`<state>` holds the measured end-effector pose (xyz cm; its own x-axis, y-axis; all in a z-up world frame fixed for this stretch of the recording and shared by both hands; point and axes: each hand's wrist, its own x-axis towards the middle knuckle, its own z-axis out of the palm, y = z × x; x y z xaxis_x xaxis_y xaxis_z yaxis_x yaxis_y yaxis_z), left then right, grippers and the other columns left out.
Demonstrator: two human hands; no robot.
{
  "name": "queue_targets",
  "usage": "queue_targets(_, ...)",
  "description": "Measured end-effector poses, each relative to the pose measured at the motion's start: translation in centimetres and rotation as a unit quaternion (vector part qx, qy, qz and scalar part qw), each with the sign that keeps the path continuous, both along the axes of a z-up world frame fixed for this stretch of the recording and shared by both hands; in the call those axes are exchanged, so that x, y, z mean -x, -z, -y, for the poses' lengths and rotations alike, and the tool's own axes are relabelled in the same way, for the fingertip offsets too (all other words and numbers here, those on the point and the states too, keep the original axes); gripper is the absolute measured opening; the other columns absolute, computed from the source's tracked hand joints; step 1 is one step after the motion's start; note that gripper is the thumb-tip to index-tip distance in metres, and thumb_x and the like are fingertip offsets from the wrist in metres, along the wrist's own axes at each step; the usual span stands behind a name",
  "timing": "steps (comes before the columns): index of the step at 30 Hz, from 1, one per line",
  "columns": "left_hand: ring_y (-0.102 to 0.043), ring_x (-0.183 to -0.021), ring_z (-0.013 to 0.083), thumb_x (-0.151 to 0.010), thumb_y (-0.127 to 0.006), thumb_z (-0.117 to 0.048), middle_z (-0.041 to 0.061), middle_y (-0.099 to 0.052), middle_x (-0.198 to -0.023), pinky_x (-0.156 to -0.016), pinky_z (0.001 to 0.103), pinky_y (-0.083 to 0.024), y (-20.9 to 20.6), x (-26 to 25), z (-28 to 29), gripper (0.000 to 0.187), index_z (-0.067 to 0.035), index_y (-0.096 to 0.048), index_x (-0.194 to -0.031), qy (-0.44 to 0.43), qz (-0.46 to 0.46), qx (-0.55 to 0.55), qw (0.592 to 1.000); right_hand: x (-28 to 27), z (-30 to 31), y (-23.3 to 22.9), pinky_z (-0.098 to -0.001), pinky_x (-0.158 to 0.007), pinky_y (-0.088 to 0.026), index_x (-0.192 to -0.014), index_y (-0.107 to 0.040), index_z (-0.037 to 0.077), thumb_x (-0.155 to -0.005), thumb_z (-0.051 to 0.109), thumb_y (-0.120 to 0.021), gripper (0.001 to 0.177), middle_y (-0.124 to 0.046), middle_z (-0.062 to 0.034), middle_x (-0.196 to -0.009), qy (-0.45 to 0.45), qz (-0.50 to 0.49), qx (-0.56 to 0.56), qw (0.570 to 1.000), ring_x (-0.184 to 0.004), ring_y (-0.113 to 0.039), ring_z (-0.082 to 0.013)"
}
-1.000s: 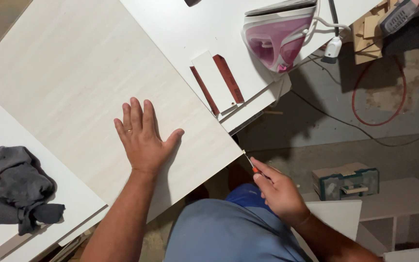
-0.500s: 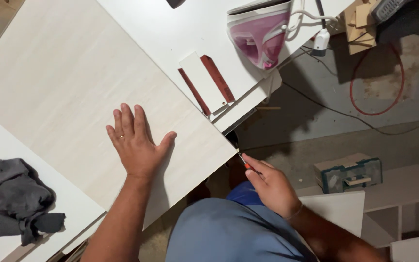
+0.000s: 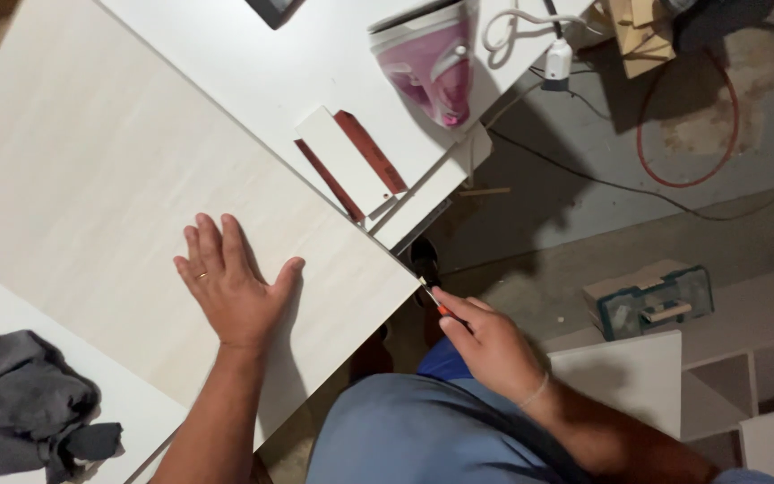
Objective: Trimming and sanding the edges of a wooden board
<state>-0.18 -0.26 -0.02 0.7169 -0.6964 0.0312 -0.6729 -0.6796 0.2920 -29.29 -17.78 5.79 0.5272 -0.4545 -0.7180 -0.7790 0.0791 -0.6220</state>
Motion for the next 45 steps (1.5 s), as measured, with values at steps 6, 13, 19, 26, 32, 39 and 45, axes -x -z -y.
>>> queue_targets(6, -0.031, -0.152, 0.043, -0.073, -0.077, -0.072, 0.02, -0.04, -0.164, -0.118, 0.062, -0.023, 0.5, 0.0, 0.2, 0.108, -0.009, -0.05, -0.157, -0.01, 0.038, -0.01, 0.999, -0.6, 0.6, 1.0, -0.0321, -0.047, -0.062, -0.137, -0.069, 0.026, -0.096, 0.019, -0.062, 0.042, -0.068, -0.013, -0.062, 0.17, -0.038, -0.043, 0.984, -0.05, -0.068, -0.0237)
queue_targets(13, -0.03, -0.152, 0.0442, -0.076, -0.075, -0.071, 0.023, -0.039, -0.163, -0.118, 0.063, -0.021, 0.3, 0.1, 0.3, 0.107, -0.005, -0.049, -0.157, -0.001, 0.029, -0.014, 0.999, -1.0, 1.2, 8.0, -0.0316, -0.045, -0.058, -0.126, -0.068, 0.003, -0.098, 0.024, -0.062, 0.035, -0.057, -0.0077, -0.073, 0.356, 0.067, -0.289, 0.886, -0.055, -0.061, -0.0182)
queue_targets(19, -0.028, -0.153, 0.0438, -0.079, -0.069, -0.075, 0.021, -0.035, -0.165, -0.119, 0.064, -0.02, 0.6, 0.2, 0.5, 0.107, -0.007, -0.045, -0.159, -0.004, 0.022, -0.026, 0.999, -2.0, -0.6, 12.8, -0.0324, -0.043, -0.056, -0.102, -0.068, 0.002, -0.094, 0.026, -0.074, 0.025, -0.061, -0.0139, -0.071, 0.348, 0.099, -0.37, 0.856, -0.052, -0.061, -0.0198)
queue_targets(26, -0.026, -0.153, 0.0451, -0.079, -0.072, -0.069, 0.021, -0.03, -0.167, -0.119, 0.065, -0.019, 1.2, -0.1, 0.1, 0.108, -0.006, -0.042, -0.161, 0.001, 0.023, -0.041, 0.999, -0.9, 0.8, 14.9, -0.0369, -0.043, -0.059, -0.102, -0.065, 0.002, -0.1, 0.038, -0.065, 0.037, -0.066, -0.0193, -0.072, 0.274, 0.039, -0.246, 0.929, -0.05, -0.067, -0.0243)
queue_targets(32, -0.017, -0.16, 0.0446, -0.089, -0.058, -0.07, 0.018, -0.021, -0.172, -0.123, 0.074, -0.013, 0.5, 0.3, 0.5, 0.103, -0.005, -0.032, -0.164, 0.001, -0.013, -0.051, 0.999, -1.5, 3.0, 10.6, -0.0286, -0.055, -0.052, -0.109, -0.064, 0.008, -0.098, 0.017, -0.056, 0.017, -0.064, -0.0103, -0.079, 0.2, 0.084, -0.248, 0.944, -0.06, -0.061, -0.0175)
queue_targets(39, -0.016, -0.159, 0.0436, -0.091, -0.055, -0.07, 0.022, -0.022, -0.171, -0.124, 0.071, -0.014, 0.5, 0.3, 0.8, 0.103, -0.002, -0.032, -0.164, 0.008, -0.007, -0.063, 0.998, -1.1, 2.5, 11.2, -0.0246, -0.058, -0.055, -0.105, -0.077, 0.007, -0.094, 0.012, -0.065, 0.017, -0.064, -0.0001, -0.091, 0.114, 0.201, -0.242, 0.942, -0.069, -0.062, -0.01)
queue_targets(45, -0.016, -0.16, 0.0439, -0.091, -0.058, -0.067, 0.022, -0.021, -0.171, -0.125, 0.071, -0.014, 0.8, 0.3, 0.7, 0.102, -0.002, -0.031, -0.164, 0.018, 0.001, -0.06, 0.998, -0.6, 2.7, 11.3, -0.0249, -0.052, -0.052, -0.121, -0.05, 0.002, -0.109, 0.025, -0.037, 0.029, -0.061, -0.0082, -0.086, 0.117, 0.254, -0.252, 0.926, -0.053, -0.061, -0.0127)
